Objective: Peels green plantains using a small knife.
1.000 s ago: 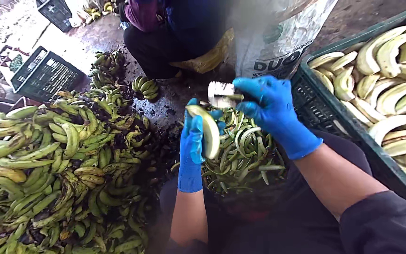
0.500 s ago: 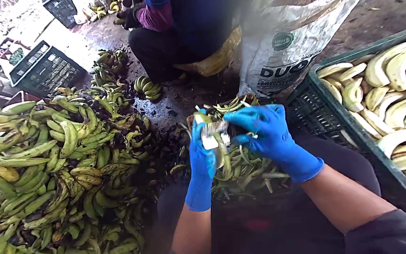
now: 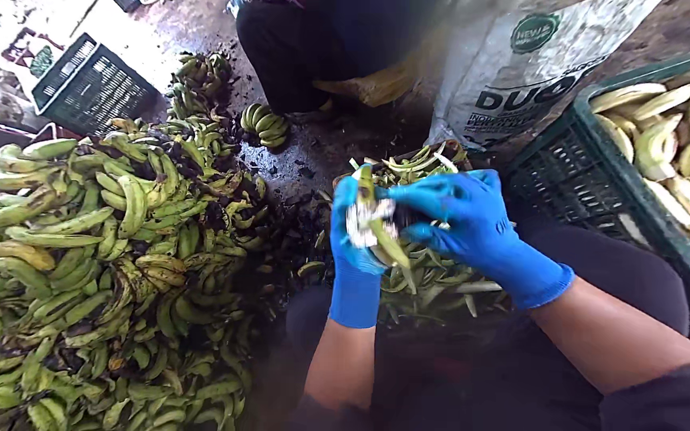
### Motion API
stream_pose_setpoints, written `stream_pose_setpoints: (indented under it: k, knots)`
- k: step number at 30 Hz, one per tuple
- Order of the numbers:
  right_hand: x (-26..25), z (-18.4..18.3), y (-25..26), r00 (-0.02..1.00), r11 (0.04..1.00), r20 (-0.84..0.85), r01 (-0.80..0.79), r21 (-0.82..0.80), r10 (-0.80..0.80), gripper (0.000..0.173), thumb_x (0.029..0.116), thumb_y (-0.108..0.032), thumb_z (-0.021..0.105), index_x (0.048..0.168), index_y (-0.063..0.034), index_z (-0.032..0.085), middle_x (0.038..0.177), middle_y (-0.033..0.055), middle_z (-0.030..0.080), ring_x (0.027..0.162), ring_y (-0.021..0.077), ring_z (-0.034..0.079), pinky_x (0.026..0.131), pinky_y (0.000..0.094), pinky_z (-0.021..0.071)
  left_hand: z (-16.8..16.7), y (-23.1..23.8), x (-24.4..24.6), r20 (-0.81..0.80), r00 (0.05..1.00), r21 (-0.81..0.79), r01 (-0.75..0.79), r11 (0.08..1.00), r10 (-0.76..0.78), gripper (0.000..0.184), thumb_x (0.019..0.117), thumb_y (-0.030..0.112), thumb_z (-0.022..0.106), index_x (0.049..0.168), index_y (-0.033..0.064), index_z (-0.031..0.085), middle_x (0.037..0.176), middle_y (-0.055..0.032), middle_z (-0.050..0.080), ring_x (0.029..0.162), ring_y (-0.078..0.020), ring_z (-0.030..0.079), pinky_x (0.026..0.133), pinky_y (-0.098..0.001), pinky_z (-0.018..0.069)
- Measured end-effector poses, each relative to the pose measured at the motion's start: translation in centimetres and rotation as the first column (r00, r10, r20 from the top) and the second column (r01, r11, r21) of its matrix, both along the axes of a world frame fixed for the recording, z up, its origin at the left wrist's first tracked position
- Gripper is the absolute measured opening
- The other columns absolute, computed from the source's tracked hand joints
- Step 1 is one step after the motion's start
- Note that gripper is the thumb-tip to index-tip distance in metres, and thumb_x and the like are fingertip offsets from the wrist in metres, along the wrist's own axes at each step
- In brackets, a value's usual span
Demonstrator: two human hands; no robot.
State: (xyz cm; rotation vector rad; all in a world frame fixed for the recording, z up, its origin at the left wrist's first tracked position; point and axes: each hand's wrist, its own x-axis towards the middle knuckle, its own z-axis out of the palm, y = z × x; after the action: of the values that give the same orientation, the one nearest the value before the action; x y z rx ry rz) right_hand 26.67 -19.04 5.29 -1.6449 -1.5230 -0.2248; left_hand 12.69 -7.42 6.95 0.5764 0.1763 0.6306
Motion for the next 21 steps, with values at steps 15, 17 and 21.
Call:
stream_pose_setpoints:
  k: [15,17,21]
  knots:
    - [1.4,0.2,-1.3,0.989,0.985,-0.150,-0.011,-0.173,-0.015,0.052,0.0952,-0.062,0.055,0.130,-0.0267,0.071,0.112,0.0077,0.071,0.101,0.0261,0.066,0.082,0.0556,0.0468,-0.6,-0.3,0.3,-0.201,0.971,0.217,-0.087,0.972,0.131,0.039,0.1068,0.044,0.038,0.127,0.0179,0.060,0.093,-0.0032,0.069,0.073,-0.0112,0.068,0.063,-0.0290,0.0590]
    - [2.5,-0.2,-0.1,0.921,0.964,-0.335,0.124,-0.236,-0.200,0.051,0.0955,-0.054,0.060,0.134,-0.0223,0.069,0.119,0.0132,0.069,0.107,0.0331,0.064,0.084,0.0597,0.0482,-0.5,-1.3,0.3,-0.223,0.961,0.199,-0.121,0.972,0.166,0.035,0.1074,0.039,0.040,0.123,0.0162,0.061,0.094,-0.0060,0.070,0.073,-0.0135,0.069,0.062,-0.0301,0.0599]
    - [4.4,-0.4,0.5,0.546,0.987,-0.824,0.032,-0.157,-0.149,0.036,0.1005,-0.033,0.062,0.131,-0.0160,0.065,0.109,-0.0013,0.069,0.081,0.0058,0.064,0.072,0.0267,0.0562,-0.2,0.9,-0.5,-0.139,0.989,0.082,-0.046,0.996,0.057,0.049,0.1058,0.046,0.034,0.131,0.0117,0.058,0.087,-0.0044,0.065,0.062,-0.0105,0.064,0.051,-0.0230,0.0553]
